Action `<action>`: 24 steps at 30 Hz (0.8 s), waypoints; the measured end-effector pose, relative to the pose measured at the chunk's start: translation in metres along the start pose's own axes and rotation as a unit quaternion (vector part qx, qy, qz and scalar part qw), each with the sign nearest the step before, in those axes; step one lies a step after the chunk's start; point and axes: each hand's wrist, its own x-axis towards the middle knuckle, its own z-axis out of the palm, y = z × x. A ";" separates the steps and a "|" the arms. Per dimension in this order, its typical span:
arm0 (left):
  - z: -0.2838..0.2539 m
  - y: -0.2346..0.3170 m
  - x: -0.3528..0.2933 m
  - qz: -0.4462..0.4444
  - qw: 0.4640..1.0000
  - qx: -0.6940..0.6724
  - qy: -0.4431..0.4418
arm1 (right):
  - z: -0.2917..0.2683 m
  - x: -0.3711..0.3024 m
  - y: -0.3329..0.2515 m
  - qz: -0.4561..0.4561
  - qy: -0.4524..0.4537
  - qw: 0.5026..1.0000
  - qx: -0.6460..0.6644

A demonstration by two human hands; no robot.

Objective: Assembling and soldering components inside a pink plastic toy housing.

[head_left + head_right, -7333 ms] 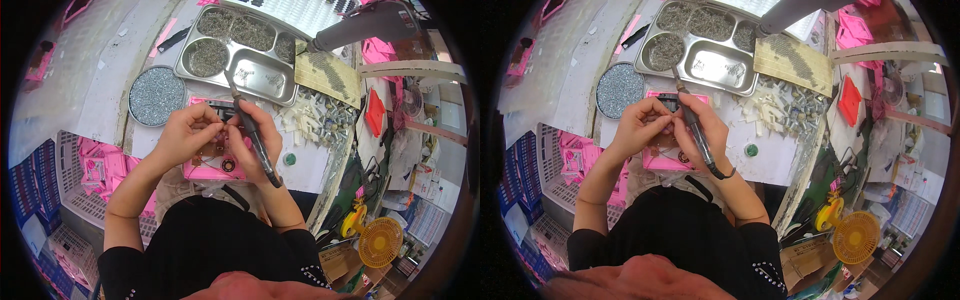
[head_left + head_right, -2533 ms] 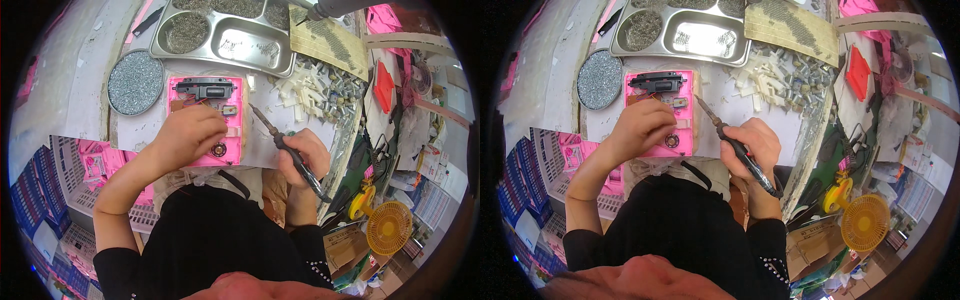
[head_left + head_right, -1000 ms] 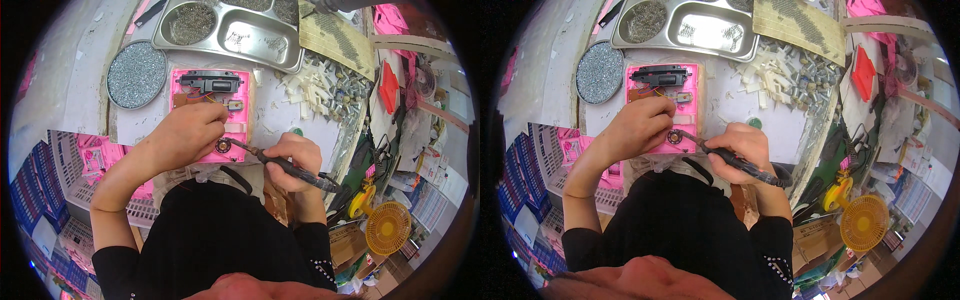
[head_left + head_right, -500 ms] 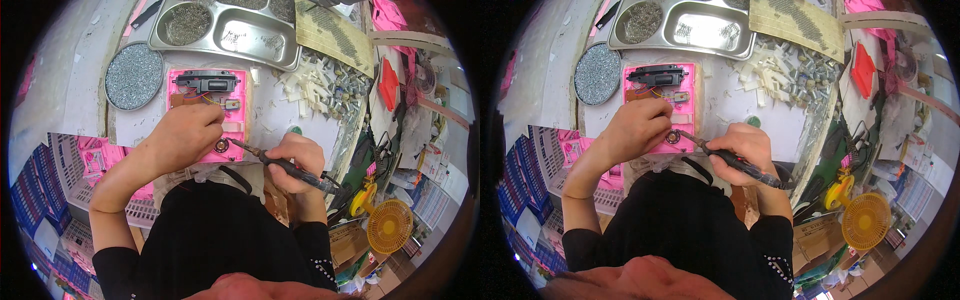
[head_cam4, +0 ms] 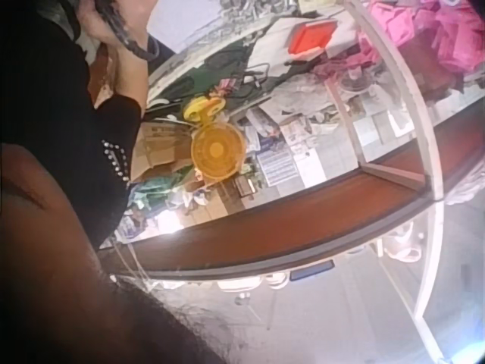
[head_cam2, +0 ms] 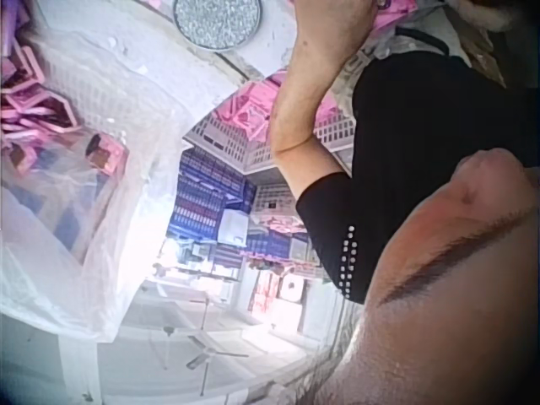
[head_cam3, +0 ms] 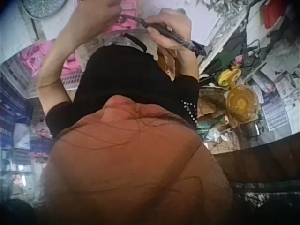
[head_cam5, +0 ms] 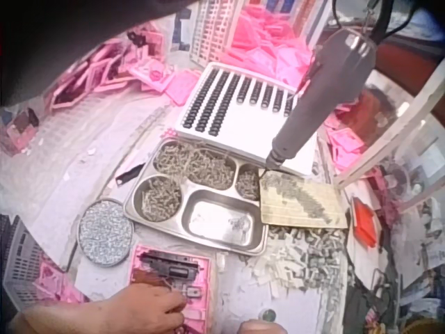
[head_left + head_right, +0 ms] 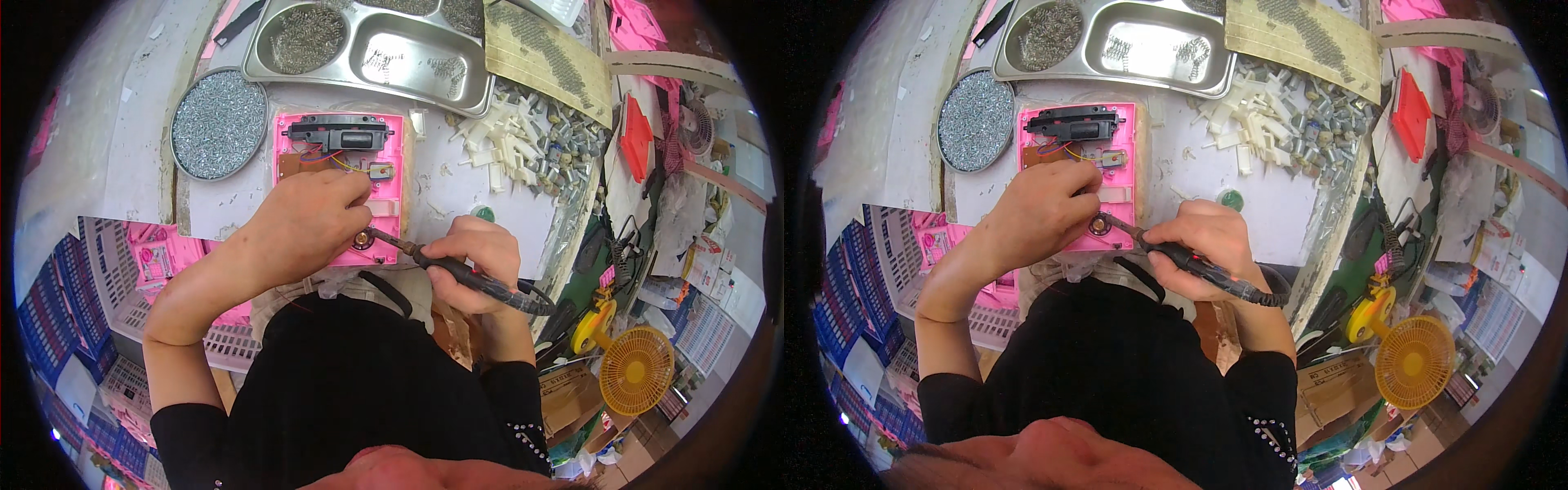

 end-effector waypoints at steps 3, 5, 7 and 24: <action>0.001 0.001 0.000 0.002 1.000 0.005 0.002 | 0.000 0.002 -0.002 0.002 -0.003 1.000 -0.006; 0.001 0.001 0.000 0.003 1.000 0.005 -0.001 | 0.000 0.003 -0.005 0.002 -0.003 1.000 -0.011; 0.003 -0.001 -0.002 0.008 1.000 0.004 0.016 | -0.003 0.003 -0.008 0.005 -0.006 1.000 -0.017; 0.013 0.002 -0.002 0.039 0.997 0.002 0.065 | -0.176 -0.243 -0.057 0.062 0.704 0.694 -0.136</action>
